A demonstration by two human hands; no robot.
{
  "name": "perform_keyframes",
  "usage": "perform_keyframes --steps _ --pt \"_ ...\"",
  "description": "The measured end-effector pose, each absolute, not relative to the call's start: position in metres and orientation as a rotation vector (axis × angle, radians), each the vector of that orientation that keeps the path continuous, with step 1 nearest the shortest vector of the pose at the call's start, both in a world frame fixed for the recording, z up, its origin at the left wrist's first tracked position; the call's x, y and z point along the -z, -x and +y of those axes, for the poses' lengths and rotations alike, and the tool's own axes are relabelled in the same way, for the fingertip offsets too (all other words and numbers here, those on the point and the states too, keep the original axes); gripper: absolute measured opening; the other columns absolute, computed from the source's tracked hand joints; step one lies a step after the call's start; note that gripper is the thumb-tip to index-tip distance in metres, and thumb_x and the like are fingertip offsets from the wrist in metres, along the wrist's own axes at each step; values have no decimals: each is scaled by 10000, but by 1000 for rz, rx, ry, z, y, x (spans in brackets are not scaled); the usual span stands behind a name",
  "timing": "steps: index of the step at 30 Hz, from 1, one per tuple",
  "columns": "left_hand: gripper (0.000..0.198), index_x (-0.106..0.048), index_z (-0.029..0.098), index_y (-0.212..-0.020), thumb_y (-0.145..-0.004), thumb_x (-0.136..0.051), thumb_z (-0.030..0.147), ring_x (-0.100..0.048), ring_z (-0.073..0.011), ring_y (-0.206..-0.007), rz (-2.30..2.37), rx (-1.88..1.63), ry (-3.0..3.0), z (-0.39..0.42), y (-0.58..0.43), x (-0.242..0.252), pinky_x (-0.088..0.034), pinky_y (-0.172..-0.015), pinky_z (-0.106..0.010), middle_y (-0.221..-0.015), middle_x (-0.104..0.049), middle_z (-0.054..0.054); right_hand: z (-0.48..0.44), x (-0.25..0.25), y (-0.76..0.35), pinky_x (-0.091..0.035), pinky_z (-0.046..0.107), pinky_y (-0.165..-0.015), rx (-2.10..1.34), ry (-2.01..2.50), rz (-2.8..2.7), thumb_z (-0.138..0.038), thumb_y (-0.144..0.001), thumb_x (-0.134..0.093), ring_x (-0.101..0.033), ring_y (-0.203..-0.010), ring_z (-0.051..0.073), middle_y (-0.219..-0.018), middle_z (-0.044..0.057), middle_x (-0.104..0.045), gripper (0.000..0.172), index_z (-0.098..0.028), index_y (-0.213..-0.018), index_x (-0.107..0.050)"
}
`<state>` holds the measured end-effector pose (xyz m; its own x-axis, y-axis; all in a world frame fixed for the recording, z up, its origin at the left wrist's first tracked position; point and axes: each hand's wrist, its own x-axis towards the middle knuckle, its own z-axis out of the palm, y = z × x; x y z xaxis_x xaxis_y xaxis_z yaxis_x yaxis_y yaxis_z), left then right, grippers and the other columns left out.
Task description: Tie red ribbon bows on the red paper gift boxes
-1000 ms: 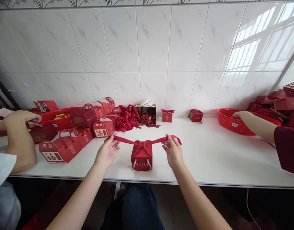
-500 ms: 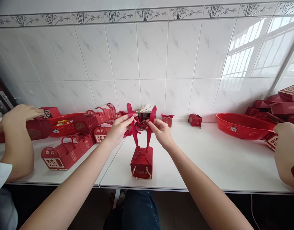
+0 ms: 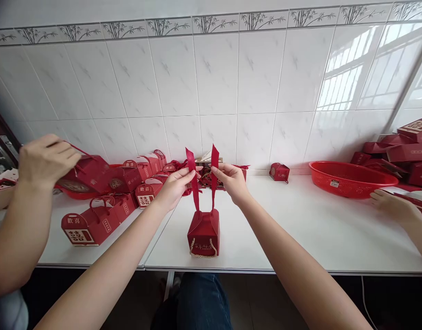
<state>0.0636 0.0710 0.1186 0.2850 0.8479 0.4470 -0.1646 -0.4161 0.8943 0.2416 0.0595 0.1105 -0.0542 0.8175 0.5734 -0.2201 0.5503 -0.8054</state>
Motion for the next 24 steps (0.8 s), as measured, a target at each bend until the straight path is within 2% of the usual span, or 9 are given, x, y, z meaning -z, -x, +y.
perform_keyframes --steps 4,7,9,11,14,17,20,22,24 --pt "323 -697 207 -1068 -798 -648 378 -587 -159 -832 611 -1328 -1614 70 -63 -118 -432 -819 -296 -838 -671 -30 61 -111 -240 -509 308 -714 -1010 551 -1314 -408 -694 -729 -628 -721 142 -761 6 -678 239 -193 -789 -685" --pt "392 -639 209 -1167 -804 -647 356 -586 -141 -791 582 -1316 -1687 66 -63 -122 -431 -817 -284 -743 -649 -3 61 -112 -237 -501 304 -642 -1051 596 -1307 -382 -671 -737 -600 -606 120 -720 -4 -660 261 -190 -827 -655" --pt "559 -501 213 -1319 -797 -660 337 -597 -141 -767 589 -1282 -1729 62 -63 -125 -439 -798 -289 -707 -643 9 59 -114 -234 -454 270 -558 -1032 645 -1368 -346 -671 -723 -528 -513 87 -666 -21 -631 245 -190 -846 -651" --pt "751 -310 206 -1433 -786 -676 315 -616 -151 -756 618 -1229 -1743 57 -63 -129 -453 -778 -301 -703 -650 10 55 -115 -233 -402 250 -518 -1033 640 -1472 -315 -697 -685 -467 -493 73 -619 -29 -590 162 -182 -783 -651" --pt "895 -167 178 -1471 -761 -702 273 -636 -166 -737 664 -1149 -1745 53 -64 -133 -474 -765 -326 -716 -665 -1 50 -115 -232 -387 251 -534 -1080 548 -1580 -314 -736 -654 -451 -530 80 -585 -31 -545 159 -178 -661 -623" --pt "882 -164 175 -1467 -756 -686 206 -643 -165 -729 695 -1103 -1741 52 -62 -134 -477 -779 -345 -737 -671 -2 48 -112 -232 -414 269 -568 -1040 529 -1613 -398 -769 -649 -470 -549 90 -608 -23 -572 231 -182 -687 -638" --pt "804 -230 165 -1441 -748 -636 143 -642 -165 -720 718 -1094 -1708 53 -58 -133 -467 -788 -352 -717 -656 12 52 -108 -235 -471 310 -644 -875 524 -1719 -461 -813 -592 -554 -626 129 -690 8 -639 285 -195 -776 -689" --pt "703 -343 148 -1378 -731 -620 123 -632 -164 -699 710 -1120 -1633 54 -55 -131 -463 -769 -342 -684 -634 18 55 -105 -239 -494 344 -733 -641 514 -1855 -443 -853 -547 -612 -762 169 -806 31 -686 277 -224 -869 -717" --pt "572 -456 135 -1267 -718 -615 113 -611 -151 -678 684 -1155 -1507 56 -54 -130 -463 -731 -317 -671 -613 16 59 -102 -245 -491 367 -803 -305 510 -1990 -392 -891 -507 -614 -876 192 -913 43 -705 264 -258 -967 -721"
